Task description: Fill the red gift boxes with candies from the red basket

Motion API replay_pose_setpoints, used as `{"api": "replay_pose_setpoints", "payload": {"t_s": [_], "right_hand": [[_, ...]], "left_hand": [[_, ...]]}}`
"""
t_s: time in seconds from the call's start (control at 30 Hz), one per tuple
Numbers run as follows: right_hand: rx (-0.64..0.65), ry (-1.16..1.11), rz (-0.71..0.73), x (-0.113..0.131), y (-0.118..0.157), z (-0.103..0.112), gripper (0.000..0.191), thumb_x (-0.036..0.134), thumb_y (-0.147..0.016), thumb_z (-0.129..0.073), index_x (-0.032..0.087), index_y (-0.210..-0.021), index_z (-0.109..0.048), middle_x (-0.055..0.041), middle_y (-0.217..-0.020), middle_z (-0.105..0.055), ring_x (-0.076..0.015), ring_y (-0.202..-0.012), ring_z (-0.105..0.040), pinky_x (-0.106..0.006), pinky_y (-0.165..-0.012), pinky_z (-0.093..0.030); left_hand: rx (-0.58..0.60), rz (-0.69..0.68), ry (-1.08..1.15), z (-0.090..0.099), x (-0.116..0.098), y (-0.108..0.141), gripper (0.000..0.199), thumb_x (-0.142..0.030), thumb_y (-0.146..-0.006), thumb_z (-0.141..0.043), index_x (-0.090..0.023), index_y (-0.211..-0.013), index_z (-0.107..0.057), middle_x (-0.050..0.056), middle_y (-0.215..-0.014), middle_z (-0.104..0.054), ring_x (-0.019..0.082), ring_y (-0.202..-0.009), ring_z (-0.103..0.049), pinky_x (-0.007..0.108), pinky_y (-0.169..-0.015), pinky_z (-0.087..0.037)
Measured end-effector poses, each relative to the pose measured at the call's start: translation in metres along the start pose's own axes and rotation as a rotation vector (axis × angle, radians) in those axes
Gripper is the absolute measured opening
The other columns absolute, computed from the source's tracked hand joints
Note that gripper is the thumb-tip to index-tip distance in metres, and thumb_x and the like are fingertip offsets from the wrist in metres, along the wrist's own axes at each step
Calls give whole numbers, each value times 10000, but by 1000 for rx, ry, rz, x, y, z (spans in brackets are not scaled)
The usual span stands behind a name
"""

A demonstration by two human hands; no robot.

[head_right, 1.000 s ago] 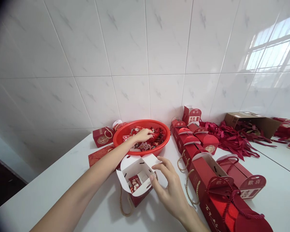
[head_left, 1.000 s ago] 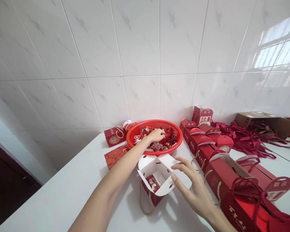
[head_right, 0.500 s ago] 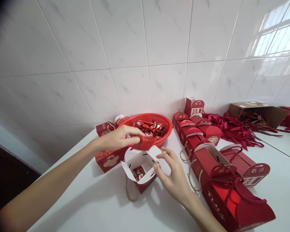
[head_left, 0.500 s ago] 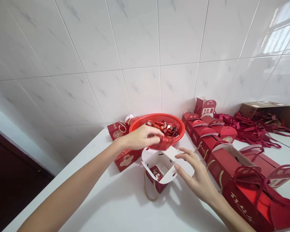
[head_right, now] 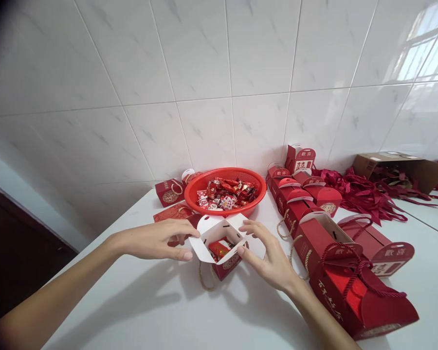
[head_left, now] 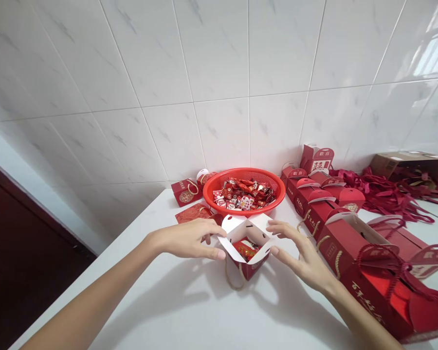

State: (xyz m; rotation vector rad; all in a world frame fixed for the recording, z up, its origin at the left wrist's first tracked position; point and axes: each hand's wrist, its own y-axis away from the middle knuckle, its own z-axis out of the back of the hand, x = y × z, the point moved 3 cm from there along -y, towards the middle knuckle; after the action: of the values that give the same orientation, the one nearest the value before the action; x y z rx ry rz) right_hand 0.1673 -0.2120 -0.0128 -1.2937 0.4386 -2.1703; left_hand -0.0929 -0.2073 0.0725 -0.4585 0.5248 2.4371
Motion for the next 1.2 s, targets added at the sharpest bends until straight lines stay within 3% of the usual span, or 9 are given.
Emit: {"api": "replay_pose_setpoints", "payload": {"t_s": [0.2,0.4,0.53,0.6,0.67,0.8,0.9,1.07,1.2], "right_hand": [[86,-25,204,20,5,-7,98,277,-900,-650,238,-961,-714,-53,-940,-772,-215,-863,-713,-347,-789,-583],[10,17,328,28,15,-13,145,172,-839,-671,238,-956,-727,-117,-1282,-670,-263,-1120,-672,-394,-903,-565],[-2,-16,333,27,18,-15,149,176,-868,-657,211,-1010,-682,-168,-1480,-501,-239,-1105,-692,-380,-936,-568],[13,-8,309,26,17,-16,153,214,-892,-664,203,-1044,-643,-194,-1485,-497,-244,-1107,-697,-379,-935,-571],[21,20,288,25,16,-18,159,251,-910,-664,212,-1056,-616,-180,-1361,-611,-261,-1155,-680,-365,-913,-580],[17,41,259,24,17,-25,159,261,-947,-624,237,-1101,-593,-108,-1138,-715,-217,-1050,-710,-308,-836,-597],[-12,59,224,21,19,-31,198,265,-957,-607,242,-1152,-581,-125,-1215,-684,-232,-1111,-694,-335,-874,-596],[-68,118,114,12,20,-37,359,326,-944,-629,227,-1274,-526,-165,-1363,-596,-288,-1324,-570,-445,-1017,-547],[-68,163,43,9,23,-43,358,364,-980,-566,219,-1300,-499,-165,-1340,-609,-286,-1311,-582,-464,-1010,-556]], "left_hand": [[-99,-49,124,-13,6,1,296,-464,-931,-606,-266,-1105,-740,51,-1133,-656,219,-1021,-616,262,-817,-450],[-324,-13,173,-36,4,-12,316,-427,-864,-694,-273,-1139,-704,49,-1258,-634,277,-1181,-584,374,-1000,-458],[-465,11,207,-55,1,-26,727,-340,-824,-720,-263,-1487,-431,95,-1544,-461,320,-1405,-436,458,-1137,-384],[-504,2,242,-62,-1,-30,828,-296,-815,-708,-242,-1543,-317,107,-1598,-391,313,-1444,-399,453,-1165,-363],[-535,-7,282,-65,-1,-32,784,-279,-811,-692,-229,-1511,-342,107,-1555,-454,300,-1410,-450,431,-1151,-391],[-588,-32,325,-64,-3,-31,423,-305,-856,-634,-213,-1256,-529,80,-1300,-650,269,-1246,-588,399,-1088,-451],[-573,-56,391,-63,-5,-27,361,-379,-901,-607,-213,-1217,-557,74,-1256,-661,256,-1190,-612,398,-1066,-469],[-381,-153,393,-74,-13,-24,398,-444,-975,-532,-229,-1292,-639,92,-1444,-540,275,-1352,-496,422,-1142,-416],[-412,-159,325,-85,-13,-26,391,-389,-986,-521,-222,-1313,-654,95,-1515,-467,272,-1388,-462,420,-1174,-393]]}}
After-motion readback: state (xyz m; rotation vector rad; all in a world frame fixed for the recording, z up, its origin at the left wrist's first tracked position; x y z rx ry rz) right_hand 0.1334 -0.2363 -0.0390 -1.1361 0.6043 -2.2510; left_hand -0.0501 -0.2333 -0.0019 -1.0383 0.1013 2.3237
